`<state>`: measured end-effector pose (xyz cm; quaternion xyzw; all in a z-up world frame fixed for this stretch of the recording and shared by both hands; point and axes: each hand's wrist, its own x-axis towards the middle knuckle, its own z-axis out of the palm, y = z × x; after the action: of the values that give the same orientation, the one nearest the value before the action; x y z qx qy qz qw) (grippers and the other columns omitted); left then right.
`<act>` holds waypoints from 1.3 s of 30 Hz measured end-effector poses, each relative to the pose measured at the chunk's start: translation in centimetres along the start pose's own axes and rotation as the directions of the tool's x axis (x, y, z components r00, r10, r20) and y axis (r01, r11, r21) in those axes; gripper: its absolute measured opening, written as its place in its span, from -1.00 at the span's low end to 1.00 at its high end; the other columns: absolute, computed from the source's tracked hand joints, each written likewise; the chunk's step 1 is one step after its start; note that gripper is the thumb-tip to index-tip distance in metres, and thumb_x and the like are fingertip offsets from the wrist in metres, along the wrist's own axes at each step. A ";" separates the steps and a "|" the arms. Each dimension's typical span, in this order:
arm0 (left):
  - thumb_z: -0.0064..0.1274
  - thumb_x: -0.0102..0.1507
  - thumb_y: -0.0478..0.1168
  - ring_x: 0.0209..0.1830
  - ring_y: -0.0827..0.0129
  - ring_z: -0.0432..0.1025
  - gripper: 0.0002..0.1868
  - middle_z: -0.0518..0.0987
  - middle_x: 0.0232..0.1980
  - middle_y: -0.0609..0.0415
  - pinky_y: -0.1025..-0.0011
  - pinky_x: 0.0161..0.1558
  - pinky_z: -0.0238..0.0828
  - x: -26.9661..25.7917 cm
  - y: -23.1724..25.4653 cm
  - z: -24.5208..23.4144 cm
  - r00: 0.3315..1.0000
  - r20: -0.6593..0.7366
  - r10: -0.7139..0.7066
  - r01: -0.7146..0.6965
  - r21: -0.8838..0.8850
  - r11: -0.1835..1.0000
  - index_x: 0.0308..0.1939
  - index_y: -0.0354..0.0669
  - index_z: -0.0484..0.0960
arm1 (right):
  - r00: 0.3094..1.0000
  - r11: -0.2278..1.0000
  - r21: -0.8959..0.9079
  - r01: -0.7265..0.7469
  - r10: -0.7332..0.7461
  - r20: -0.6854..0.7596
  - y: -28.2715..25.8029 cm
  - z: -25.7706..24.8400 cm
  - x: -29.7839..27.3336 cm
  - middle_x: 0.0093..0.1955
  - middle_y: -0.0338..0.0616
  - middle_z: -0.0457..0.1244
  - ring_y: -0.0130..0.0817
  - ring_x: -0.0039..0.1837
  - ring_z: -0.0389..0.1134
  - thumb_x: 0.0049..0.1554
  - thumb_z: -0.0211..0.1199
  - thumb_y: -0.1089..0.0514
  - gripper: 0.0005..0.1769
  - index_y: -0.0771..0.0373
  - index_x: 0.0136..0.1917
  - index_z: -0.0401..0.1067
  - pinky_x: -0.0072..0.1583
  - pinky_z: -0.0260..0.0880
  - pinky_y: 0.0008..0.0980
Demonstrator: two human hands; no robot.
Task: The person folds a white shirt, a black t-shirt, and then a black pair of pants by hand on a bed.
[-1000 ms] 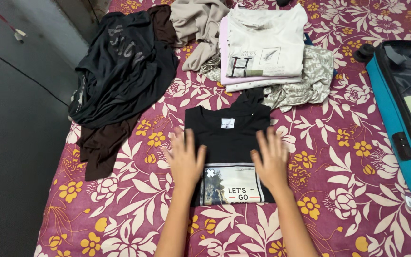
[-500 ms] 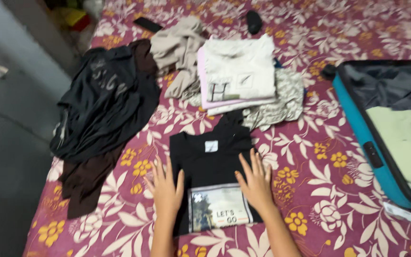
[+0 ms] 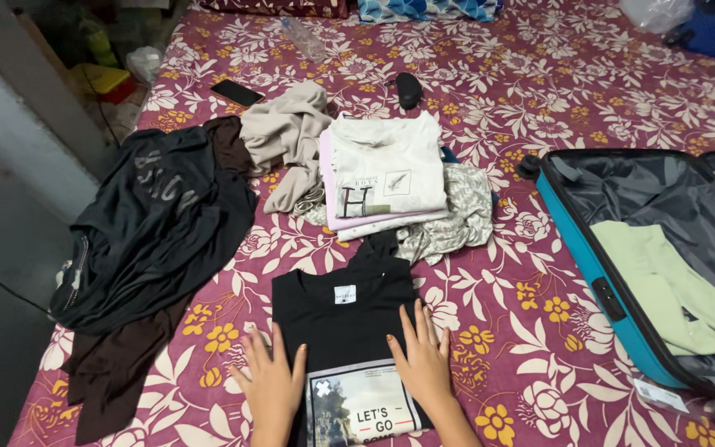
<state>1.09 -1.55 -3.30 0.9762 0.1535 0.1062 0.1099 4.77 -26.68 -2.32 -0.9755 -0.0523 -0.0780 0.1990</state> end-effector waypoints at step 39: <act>0.10 0.28 -0.02 -0.01 -0.08 0.47 -0.23 0.60 -0.02 -0.39 0.20 0.06 0.36 0.3 -0.6 -0.2 0.932 0.331 -0.145 0.340 -0.664 0.666 0.54 -0.13 0.25 | 0.973 0.419 0.883 -0.212 0.177 0.149 6.1 5.6 0.4 0.65 0.12 -0.02 -0.22 0.66 -0.07 0.12 0.30 0.19 -0.13 0.44 0.58 -0.01 0.55 -0.12 -0.34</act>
<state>1.09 -0.84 -3.21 0.8327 0.2149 0.0176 0.5101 6.67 -29.98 -9.65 -0.7242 0.0242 0.0009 0.6892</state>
